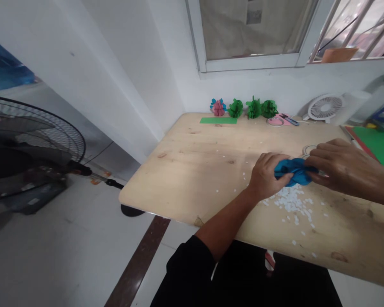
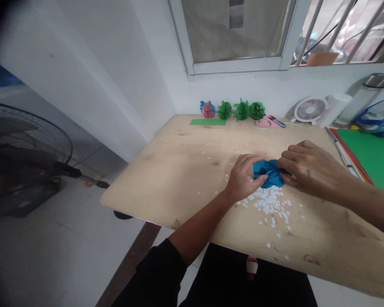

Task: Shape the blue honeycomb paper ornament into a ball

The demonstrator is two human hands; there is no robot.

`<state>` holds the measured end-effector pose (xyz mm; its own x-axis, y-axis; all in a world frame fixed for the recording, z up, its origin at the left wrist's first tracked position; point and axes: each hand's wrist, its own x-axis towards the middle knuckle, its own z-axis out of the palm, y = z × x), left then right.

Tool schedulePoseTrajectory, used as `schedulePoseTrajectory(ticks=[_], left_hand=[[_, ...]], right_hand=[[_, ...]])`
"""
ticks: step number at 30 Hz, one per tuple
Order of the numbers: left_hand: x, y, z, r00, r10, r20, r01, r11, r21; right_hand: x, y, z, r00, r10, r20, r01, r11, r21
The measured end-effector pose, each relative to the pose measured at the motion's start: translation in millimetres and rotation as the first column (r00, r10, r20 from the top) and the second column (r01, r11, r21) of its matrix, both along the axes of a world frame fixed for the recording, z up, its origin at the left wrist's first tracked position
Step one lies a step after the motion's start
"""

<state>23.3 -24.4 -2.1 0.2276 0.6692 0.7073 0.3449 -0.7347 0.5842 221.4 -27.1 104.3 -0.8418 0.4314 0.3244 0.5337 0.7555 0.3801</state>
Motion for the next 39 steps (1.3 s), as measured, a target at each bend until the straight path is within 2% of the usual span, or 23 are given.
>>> schedulePoseTrajectory(ticks=[3,7,10,16,20,30,39], left_hand=[[-3,2,1.0,0.999,0.004,0.048,-0.003,1.000,-0.024],[-4,2,0.9,0.991,-0.097,0.089,0.100,0.995,-0.022],[-3,0,0.2,0.985,-0.138,0.106,0.144,0.988,-0.055],[-1,-1,0.1,0.985,-0.140,0.098,0.151,0.981,-0.123],[0,-1,0.2,0.979,-0.153,0.134,0.168,0.979,-0.115],[-1,0,4.5,0.996,-0.086,0.003,0.086,0.989,-0.119],[0,-3,2.8,0.998,-0.028,0.056,0.034,0.994,-0.106]], right_hand=[[1,-4,8.6,0.997,0.066,0.036,-0.068,0.996,0.052],[2,-12,16.6,0.996,0.089,0.001,-0.088,0.991,0.096],[3,-15,16.4,0.995,0.094,-0.036,-0.089,0.989,0.116],[9,-16,11.1,0.994,0.096,-0.050,-0.090,0.990,0.108],[11,-15,9.6,0.992,0.098,-0.076,-0.090,0.991,0.103],[15,-15,7.2,0.992,0.101,-0.074,-0.092,0.989,0.118],[14,-14,6.1,0.994,0.077,-0.080,-0.066,0.989,0.129]])
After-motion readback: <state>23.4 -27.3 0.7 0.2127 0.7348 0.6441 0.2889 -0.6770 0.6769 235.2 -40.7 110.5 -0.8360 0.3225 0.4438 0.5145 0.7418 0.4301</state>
